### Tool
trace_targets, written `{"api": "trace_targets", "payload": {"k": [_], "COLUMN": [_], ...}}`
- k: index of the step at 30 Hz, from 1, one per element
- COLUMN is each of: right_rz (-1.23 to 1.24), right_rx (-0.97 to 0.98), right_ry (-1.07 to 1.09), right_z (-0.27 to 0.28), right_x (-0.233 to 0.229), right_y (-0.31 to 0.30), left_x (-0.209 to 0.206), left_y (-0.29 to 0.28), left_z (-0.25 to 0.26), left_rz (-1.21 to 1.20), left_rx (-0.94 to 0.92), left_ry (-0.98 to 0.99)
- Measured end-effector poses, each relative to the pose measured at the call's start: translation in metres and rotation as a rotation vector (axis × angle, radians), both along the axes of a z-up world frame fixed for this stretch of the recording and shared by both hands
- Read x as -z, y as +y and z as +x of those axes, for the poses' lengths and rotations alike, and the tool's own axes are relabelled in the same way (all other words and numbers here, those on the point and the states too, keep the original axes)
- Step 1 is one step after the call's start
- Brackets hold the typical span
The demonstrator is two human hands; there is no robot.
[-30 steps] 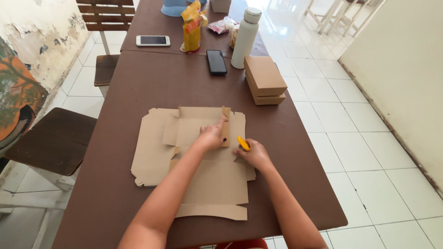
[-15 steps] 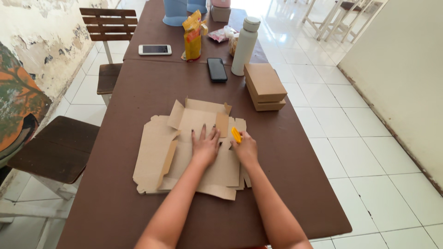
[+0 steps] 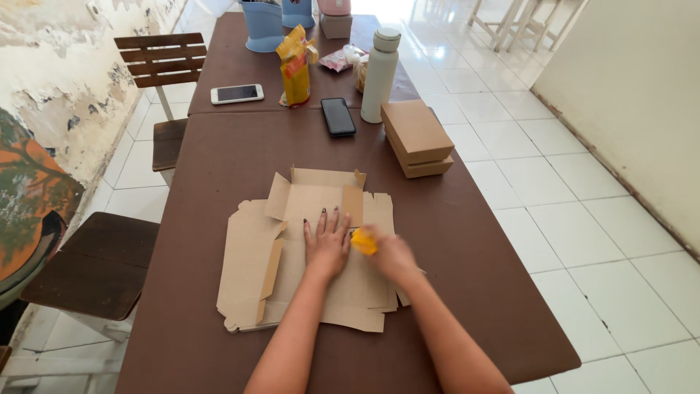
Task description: The person folds a flat cardboard piece into a small box and places it on a stack. Then, using yellow scissors, the person cuts along the edges of another flat cardboard piece to shape it, folds it into a box, and places it on the stack.
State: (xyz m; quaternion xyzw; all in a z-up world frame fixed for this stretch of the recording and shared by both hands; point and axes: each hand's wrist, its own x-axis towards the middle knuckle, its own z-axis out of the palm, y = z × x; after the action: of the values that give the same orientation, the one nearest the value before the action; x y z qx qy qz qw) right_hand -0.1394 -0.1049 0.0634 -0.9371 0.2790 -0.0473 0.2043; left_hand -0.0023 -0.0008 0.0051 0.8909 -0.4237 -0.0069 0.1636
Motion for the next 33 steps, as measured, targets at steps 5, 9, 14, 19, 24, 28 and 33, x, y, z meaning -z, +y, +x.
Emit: {"api": "trace_targets", "payload": {"k": [5, 9, 14, 19, 24, 28, 33], "right_rz": [0.082, -0.270, -0.702, -0.849, -0.793, -0.765, -0.795], "right_rx": [0.141, 0.067, 0.084, 0.063, 0.009, -0.066, -0.077], "right_ry": [-0.189, -0.210, -0.201, -0.161, -0.114, -0.061, -0.121], "right_z": [-0.014, -0.001, 0.009, 0.031, 0.036, 0.009, 0.014], "right_x": [-0.005, 0.012, 0.041, 0.044, 0.040, 0.040, 0.034], "right_y": [-0.026, -0.007, 0.014, 0.003, -0.010, 0.001, 0.000], "left_x": [-0.002, -0.002, 0.002, 0.001, -0.001, -0.004, -0.005], "left_y": [0.000, 0.000, 0.001, 0.002, 0.003, 0.003, 0.005], "left_z": [-0.005, -0.004, -0.004, -0.004, -0.004, -0.005, -0.006], "left_rz": [0.043, 0.040, 0.041, 0.010, 0.017, 0.059, 0.046], "left_rx": [-0.019, -0.010, -0.001, 0.005, 0.010, 0.010, 0.006], "left_ry": [-0.027, -0.032, -0.036, -0.021, -0.006, -0.007, -0.017]}}
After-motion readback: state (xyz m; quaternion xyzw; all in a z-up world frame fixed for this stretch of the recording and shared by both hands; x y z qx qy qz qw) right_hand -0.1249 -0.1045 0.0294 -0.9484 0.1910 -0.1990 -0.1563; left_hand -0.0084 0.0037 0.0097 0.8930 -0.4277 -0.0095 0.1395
